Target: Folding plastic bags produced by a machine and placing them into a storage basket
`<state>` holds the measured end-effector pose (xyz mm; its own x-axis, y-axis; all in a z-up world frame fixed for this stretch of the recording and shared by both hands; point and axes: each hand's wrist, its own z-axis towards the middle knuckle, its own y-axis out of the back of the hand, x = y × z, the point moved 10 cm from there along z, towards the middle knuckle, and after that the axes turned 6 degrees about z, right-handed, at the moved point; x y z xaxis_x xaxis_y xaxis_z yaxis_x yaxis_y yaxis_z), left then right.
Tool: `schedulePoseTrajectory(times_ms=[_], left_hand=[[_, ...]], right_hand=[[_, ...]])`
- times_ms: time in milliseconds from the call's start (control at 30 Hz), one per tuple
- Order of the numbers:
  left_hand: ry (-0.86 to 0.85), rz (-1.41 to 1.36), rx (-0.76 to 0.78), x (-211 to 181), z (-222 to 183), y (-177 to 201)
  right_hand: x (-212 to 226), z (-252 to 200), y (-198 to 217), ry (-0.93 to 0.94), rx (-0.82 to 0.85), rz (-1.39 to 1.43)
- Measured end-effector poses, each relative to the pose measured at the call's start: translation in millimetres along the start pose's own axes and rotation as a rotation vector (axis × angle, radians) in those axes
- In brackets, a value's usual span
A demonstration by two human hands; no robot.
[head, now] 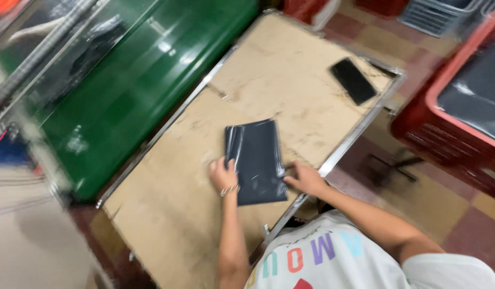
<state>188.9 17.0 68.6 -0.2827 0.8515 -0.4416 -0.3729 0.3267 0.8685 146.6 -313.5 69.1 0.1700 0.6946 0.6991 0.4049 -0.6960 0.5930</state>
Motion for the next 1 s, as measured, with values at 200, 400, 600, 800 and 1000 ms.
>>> schedulePoseTrajectory(times_ms=[200,400,600,800,1000], left_hand=[[-0.437,-0.33,-0.016,-156,-55,127],[-0.673,-0.662,0.089,-333,-103,183],[-0.721,-0.896,0.134,-527,-109,90],[-0.686,-1.152,0.7,-703,-143,-85],[-0.799,-0.705,0.701,-745,-172,-177]], right_hand=[[-43,-4,44,0.035,0.041,0.32],[-90,-33,230,0.555,-0.314,0.79],[-232,-116,445,0.484,-0.856,0.798],[-322,-152,565,0.572,-1.097,0.908],[-428,-119,566,0.338,-1.238,0.842]])
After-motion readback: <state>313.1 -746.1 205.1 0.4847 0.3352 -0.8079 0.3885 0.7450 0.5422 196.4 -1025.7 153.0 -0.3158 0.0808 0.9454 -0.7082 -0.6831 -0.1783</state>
